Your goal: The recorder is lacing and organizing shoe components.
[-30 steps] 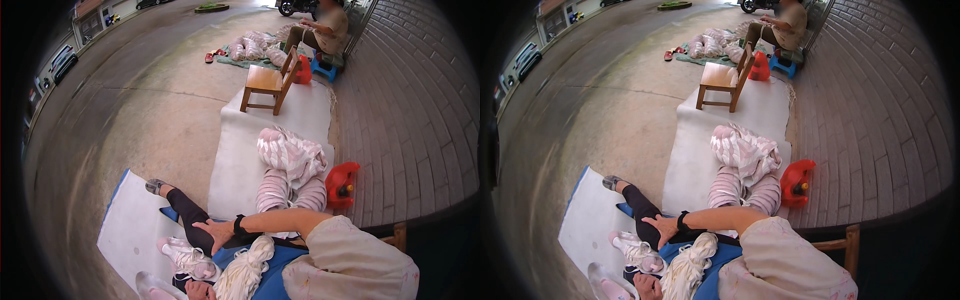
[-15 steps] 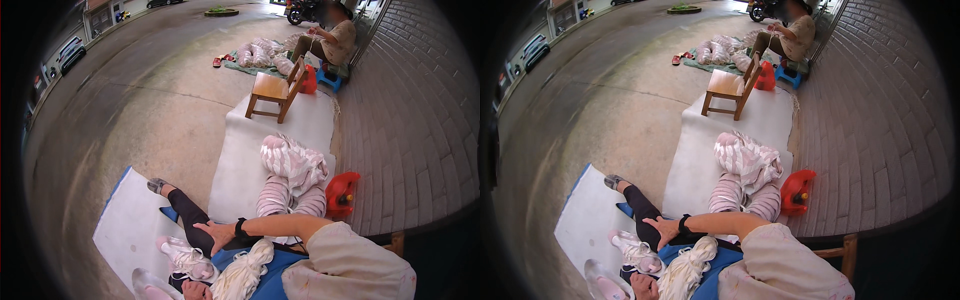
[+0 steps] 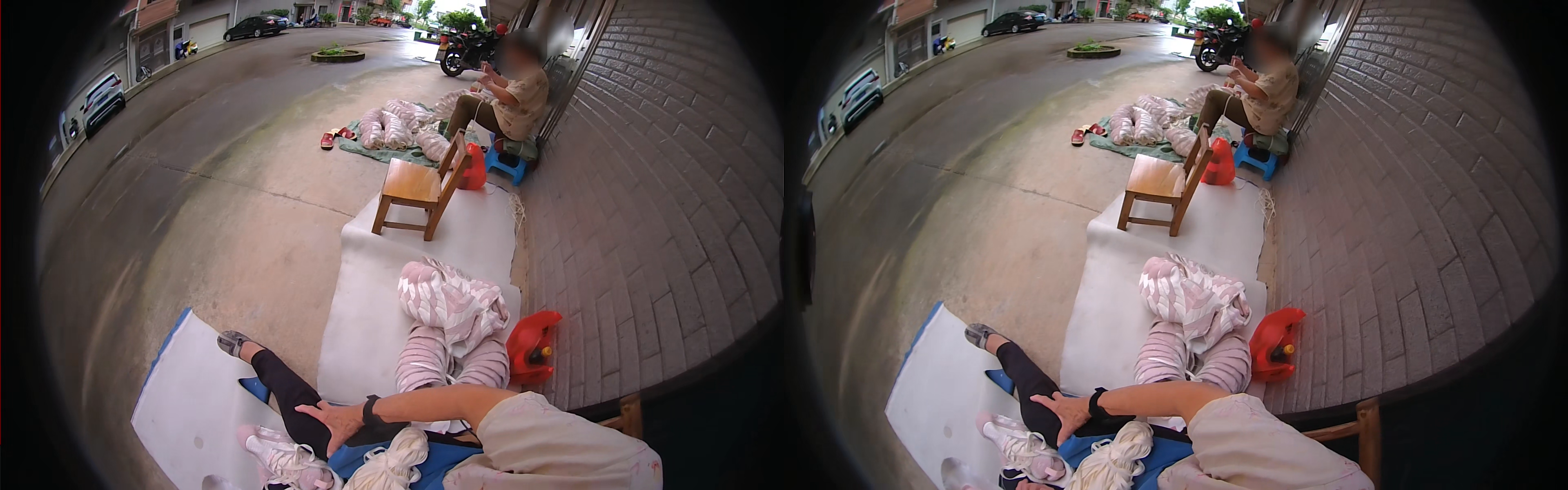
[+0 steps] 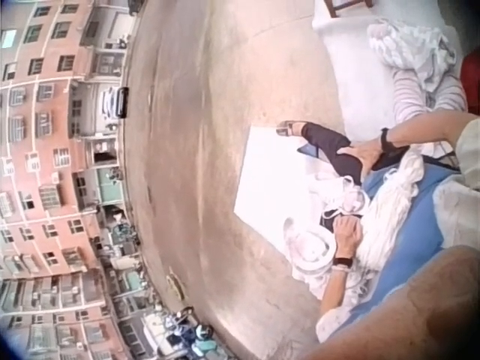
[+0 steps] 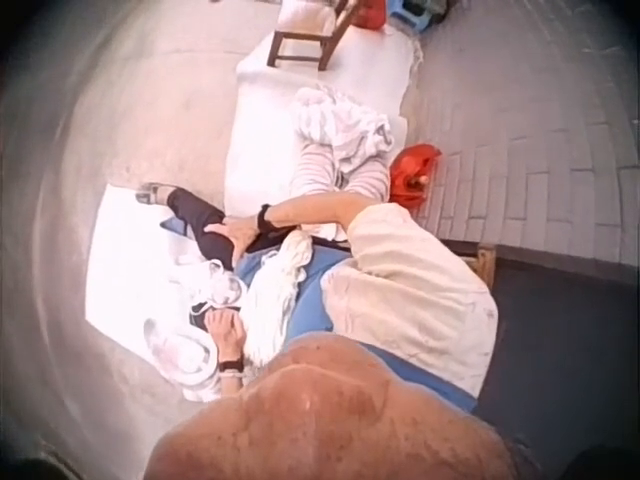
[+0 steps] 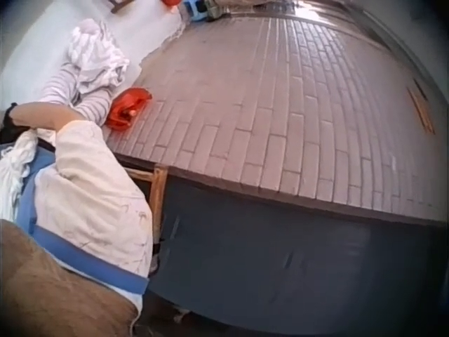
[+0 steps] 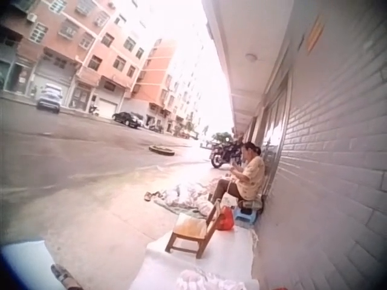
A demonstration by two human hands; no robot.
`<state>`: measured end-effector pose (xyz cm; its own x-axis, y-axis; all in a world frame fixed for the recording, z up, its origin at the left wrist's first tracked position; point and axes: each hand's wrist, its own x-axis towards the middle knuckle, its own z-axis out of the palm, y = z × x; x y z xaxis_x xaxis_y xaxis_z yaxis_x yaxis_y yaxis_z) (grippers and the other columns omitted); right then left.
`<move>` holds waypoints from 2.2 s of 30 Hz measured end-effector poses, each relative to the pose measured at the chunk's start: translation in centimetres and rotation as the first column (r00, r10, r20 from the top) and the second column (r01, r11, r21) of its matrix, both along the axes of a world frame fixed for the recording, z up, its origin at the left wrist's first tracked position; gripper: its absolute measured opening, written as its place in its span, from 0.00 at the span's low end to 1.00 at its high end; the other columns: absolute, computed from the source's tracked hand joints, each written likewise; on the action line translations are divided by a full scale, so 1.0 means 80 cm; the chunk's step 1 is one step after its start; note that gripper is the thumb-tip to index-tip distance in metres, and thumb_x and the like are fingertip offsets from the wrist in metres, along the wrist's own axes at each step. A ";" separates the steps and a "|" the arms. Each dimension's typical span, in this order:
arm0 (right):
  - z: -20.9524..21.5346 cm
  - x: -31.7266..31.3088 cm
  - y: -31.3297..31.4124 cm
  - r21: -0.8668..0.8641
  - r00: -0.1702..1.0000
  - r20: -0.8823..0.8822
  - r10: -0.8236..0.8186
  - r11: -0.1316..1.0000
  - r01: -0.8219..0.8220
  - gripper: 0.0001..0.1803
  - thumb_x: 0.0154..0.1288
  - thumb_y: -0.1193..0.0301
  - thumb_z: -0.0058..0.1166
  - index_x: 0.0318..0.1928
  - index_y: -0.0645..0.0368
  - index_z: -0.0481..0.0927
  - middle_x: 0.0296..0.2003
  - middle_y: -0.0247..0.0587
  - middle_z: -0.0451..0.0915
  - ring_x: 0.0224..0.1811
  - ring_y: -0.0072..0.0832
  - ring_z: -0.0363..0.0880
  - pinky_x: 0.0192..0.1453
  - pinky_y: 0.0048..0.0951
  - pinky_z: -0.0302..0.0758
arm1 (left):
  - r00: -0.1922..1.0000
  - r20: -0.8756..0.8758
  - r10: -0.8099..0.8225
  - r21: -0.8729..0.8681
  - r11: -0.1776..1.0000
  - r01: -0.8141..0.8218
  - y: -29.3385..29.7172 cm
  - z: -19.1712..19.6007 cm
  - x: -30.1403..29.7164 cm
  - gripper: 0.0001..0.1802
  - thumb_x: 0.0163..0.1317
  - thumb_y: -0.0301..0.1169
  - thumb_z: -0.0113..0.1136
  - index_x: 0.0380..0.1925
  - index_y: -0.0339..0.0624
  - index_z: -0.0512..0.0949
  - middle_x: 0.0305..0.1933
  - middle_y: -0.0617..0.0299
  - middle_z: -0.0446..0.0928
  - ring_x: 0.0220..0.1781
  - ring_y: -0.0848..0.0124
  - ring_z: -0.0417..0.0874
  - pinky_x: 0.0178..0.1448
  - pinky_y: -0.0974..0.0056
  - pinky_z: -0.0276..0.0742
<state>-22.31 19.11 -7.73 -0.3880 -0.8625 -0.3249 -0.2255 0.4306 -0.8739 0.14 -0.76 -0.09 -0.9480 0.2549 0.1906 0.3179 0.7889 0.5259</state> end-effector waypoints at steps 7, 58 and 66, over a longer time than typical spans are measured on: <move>-0.006 -0.003 0.002 -0.007 1.000 -0.008 -0.008 1.000 0.008 0.72 0.35 0.55 0.76 0.72 0.47 0.32 0.58 0.73 0.57 0.64 0.62 0.59 0.68 0.48 0.59 | 1.000 0.001 -0.017 0.018 1.000 0.017 0.000 -0.003 -0.004 0.02 0.51 0.24 0.55 0.23 0.40 0.73 0.27 0.54 0.71 0.37 0.56 0.72 0.54 0.48 0.65; -0.010 -0.004 0.001 -0.040 1.000 0.001 -0.001 0.999 0.001 0.71 0.36 0.55 0.76 0.72 0.49 0.34 0.57 0.74 0.59 0.62 0.63 0.59 0.67 0.47 0.59 | 1.000 0.026 -0.012 0.036 0.999 0.012 -0.002 -0.001 -0.005 0.01 0.51 0.24 0.55 0.24 0.41 0.73 0.28 0.56 0.72 0.37 0.57 0.72 0.55 0.50 0.64; -0.019 -0.002 -0.002 -0.041 1.000 -0.016 -0.010 0.999 0.009 0.71 0.35 0.54 0.76 0.72 0.49 0.35 0.57 0.74 0.59 0.63 0.62 0.60 0.67 0.47 0.59 | 1.000 0.029 -0.009 0.035 0.999 0.008 -0.003 -0.003 -0.001 0.01 0.52 0.24 0.54 0.24 0.41 0.73 0.28 0.54 0.72 0.37 0.56 0.72 0.54 0.49 0.64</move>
<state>-22.45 18.94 -9.24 -0.4010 -0.8712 -0.2832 -0.2355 0.3968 -0.8872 0.08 -0.99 -0.31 -0.9512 0.2565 0.1718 0.3085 0.7673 0.5622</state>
